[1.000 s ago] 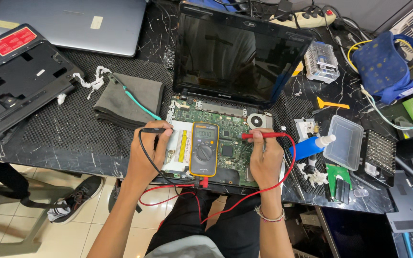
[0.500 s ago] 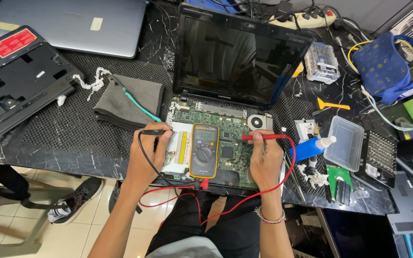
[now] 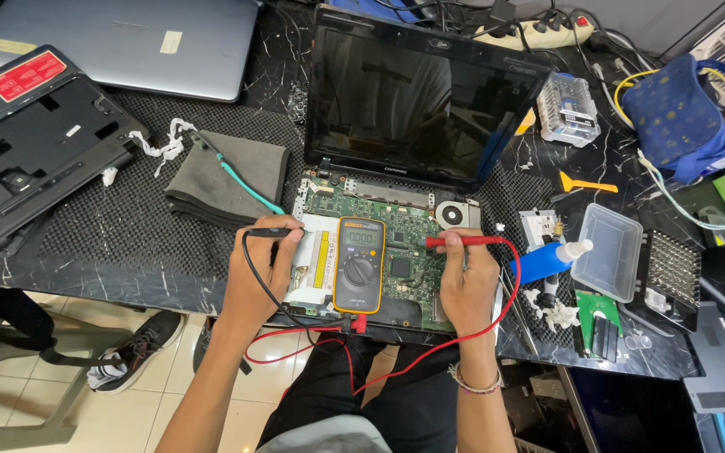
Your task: The person uses a multimeter to test electrical continuity on a laptop motherboard. They repeatedly touch the multimeter probes to various points on the circuit board while observing the multimeter display.
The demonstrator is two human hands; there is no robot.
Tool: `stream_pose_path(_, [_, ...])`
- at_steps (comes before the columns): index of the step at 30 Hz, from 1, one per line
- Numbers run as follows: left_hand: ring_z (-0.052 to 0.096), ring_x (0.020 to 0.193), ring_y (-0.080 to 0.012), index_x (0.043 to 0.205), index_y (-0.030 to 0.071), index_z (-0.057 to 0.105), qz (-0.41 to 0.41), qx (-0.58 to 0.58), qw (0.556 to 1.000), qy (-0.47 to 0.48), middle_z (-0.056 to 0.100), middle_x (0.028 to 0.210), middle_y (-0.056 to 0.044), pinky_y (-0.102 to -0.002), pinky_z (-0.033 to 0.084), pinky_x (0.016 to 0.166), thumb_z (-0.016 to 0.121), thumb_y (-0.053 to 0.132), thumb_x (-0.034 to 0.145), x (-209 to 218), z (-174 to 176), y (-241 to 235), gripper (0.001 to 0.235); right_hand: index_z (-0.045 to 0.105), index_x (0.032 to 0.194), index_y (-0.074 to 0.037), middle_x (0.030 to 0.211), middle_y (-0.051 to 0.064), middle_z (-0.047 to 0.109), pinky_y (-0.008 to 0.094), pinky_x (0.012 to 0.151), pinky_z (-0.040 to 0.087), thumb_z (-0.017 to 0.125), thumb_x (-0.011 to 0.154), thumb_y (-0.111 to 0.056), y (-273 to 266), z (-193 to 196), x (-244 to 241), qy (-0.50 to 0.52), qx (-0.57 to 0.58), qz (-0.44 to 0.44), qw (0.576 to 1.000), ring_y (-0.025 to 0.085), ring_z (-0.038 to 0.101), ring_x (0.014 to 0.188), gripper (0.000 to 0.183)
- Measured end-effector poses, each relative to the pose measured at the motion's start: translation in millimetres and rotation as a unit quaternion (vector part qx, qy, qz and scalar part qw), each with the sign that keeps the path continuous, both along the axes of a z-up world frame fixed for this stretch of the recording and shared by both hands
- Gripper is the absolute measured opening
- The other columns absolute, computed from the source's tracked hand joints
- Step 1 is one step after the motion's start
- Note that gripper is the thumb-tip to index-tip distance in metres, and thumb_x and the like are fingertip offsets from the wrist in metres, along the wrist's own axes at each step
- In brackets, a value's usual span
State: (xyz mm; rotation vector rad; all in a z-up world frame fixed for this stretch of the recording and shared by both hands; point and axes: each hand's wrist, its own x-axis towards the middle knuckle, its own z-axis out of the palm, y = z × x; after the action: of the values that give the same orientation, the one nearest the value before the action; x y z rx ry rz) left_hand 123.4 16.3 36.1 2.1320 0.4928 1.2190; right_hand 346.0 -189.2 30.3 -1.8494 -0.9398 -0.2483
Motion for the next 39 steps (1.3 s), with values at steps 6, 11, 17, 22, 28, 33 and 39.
stream_pose_path(6, [0.066, 0.075, -0.0271, 0.113, 0.009, 0.073, 0.001, 0.001, 1.0, 0.0, 0.071, 0.08, -0.009, -0.04, 0.058, 0.087, 0.066, 0.011, 0.115, 0, 0, 1, 0.008, 0.076, 0.107, -0.015, 0.079, 0.004, 0.077, 0.037, 0.087, 0.057, 0.051, 0.123, -0.029, -9, -11, 1, -0.014, 0.064, -0.064, 0.996, 0.024, 0.076, 0.082, 0.033])
stream_pose_path(11, [0.07, 0.081, -0.028, 0.112, 0.006, 0.074, -0.004, 0.008, 1.0, -0.017, 0.077, 0.088, -0.012, -0.04, 0.056, 0.094, 0.068, 0.008, 0.113, 0, 0, 1, 0.007, 0.075, 0.105, -0.014, 0.076, 0.006, 0.076, 0.037, 0.079, 0.054, 0.05, 0.123, -0.029, -7, -9, -1, -0.005, 0.072, -0.043, 0.996, 0.023, 0.069, 0.072, 0.035])
stream_pose_path(17, [0.078, 0.094, -0.0227, 0.11, 0.009, 0.08, 0.019, 0.061, 0.998, -0.022, 0.085, 0.103, -0.005, -0.035, 0.052, 0.102, 0.08, 0.01, 0.106, 0, 0, -2, 0.005, 0.076, 0.105, -0.012, 0.075, 0.007, 0.076, 0.037, 0.079, 0.054, 0.051, 0.122, -0.026, -7, -10, 0, -0.008, 0.079, -0.038, 0.996, 0.023, 0.07, 0.073, 0.034])
stream_pose_path(22, [0.078, 0.091, -0.023, 0.105, 0.011, 0.082, 0.034, 0.021, 0.999, -0.027, 0.086, 0.096, -0.005, -0.037, 0.048, 0.104, 0.086, 0.009, 0.1, -1, -1, -4, 0.006, 0.075, 0.104, -0.011, 0.076, 0.008, 0.075, 0.038, 0.08, 0.053, 0.051, 0.123, -0.025, -7, -8, -2, -0.004, 0.087, -0.037, 0.996, 0.024, 0.071, 0.075, 0.033])
stream_pose_path(28, [0.075, 0.086, -0.024, 0.094, 0.012, 0.081, 0.05, 0.011, 0.998, -0.028, 0.082, 0.083, -0.003, -0.04, 0.044, 0.102, 0.089, 0.008, 0.094, 0, -2, -4, 0.009, 0.076, 0.104, -0.012, 0.077, 0.008, 0.076, 0.039, 0.081, 0.054, 0.052, 0.122, -0.024, -8, -7, -2, -0.009, 0.083, -0.036, 0.996, 0.025, 0.072, 0.077, 0.032])
stream_pose_path(33, [0.076, 0.087, -0.0273, 0.091, 0.01, 0.08, 0.037, -0.02, 0.999, -0.033, 0.082, 0.082, -0.006, -0.041, 0.042, 0.101, 0.086, 0.006, 0.095, -1, 2, -6, 0.007, 0.075, 0.104, -0.011, 0.077, 0.008, 0.075, 0.038, 0.081, 0.053, 0.052, 0.122, -0.024, -7, -6, -3, -0.005, 0.083, -0.035, 0.996, 0.023, 0.071, 0.076, 0.032])
stream_pose_path(39, [0.077, 0.088, -0.0262, 0.089, 0.011, 0.079, 0.042, -0.015, 0.999, -0.02, 0.082, 0.082, -0.005, -0.04, 0.042, 0.1, 0.086, 0.007, 0.095, -1, 0, -4, 0.009, 0.076, 0.105, -0.011, 0.076, 0.008, 0.075, 0.037, 0.079, 0.053, 0.052, 0.122, -0.024, -7, -4, -5, -0.004, 0.082, -0.037, 0.996, 0.022, 0.069, 0.074, 0.033])
